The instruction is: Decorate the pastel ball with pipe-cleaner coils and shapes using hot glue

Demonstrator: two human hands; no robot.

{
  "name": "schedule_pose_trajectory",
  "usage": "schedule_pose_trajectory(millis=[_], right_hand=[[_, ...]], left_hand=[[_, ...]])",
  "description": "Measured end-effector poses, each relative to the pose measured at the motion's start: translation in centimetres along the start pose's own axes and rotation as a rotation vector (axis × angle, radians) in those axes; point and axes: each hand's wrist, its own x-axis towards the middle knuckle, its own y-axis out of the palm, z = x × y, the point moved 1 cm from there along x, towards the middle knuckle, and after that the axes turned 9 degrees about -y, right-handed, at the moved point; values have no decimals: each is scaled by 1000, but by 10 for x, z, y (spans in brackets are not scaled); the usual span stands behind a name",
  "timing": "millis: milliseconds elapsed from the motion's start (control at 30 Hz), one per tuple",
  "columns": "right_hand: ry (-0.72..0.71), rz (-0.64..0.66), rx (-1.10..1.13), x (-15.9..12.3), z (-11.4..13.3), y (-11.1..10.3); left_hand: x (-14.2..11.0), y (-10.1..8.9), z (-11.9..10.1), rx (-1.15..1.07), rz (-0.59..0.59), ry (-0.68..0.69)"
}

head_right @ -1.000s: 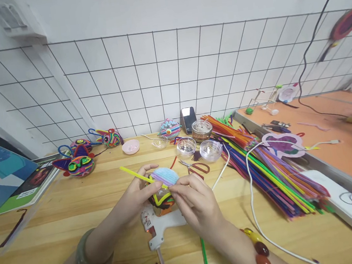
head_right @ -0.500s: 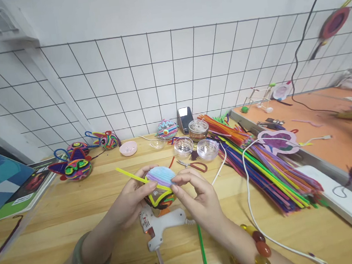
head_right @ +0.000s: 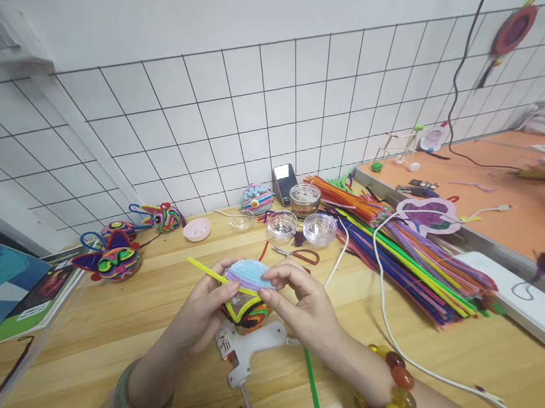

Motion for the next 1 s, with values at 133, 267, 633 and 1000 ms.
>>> schedule_pose_trajectory(millis=[133, 267, 633, 1000], right_hand=[[113, -47, 138, 3, 0, 0], [123, -83, 169, 5, 2, -2], [-281, 61, -195, -2, 14, 0], [-468, 186, -484, -6, 9, -1]], left_hand=[[1, 1, -1, -100, 2, -58], [1, 0, -3, -171, 53, -102], [-1, -4, -7, -273, 120, -202], [0, 2, -2, -226, 56, -91]])
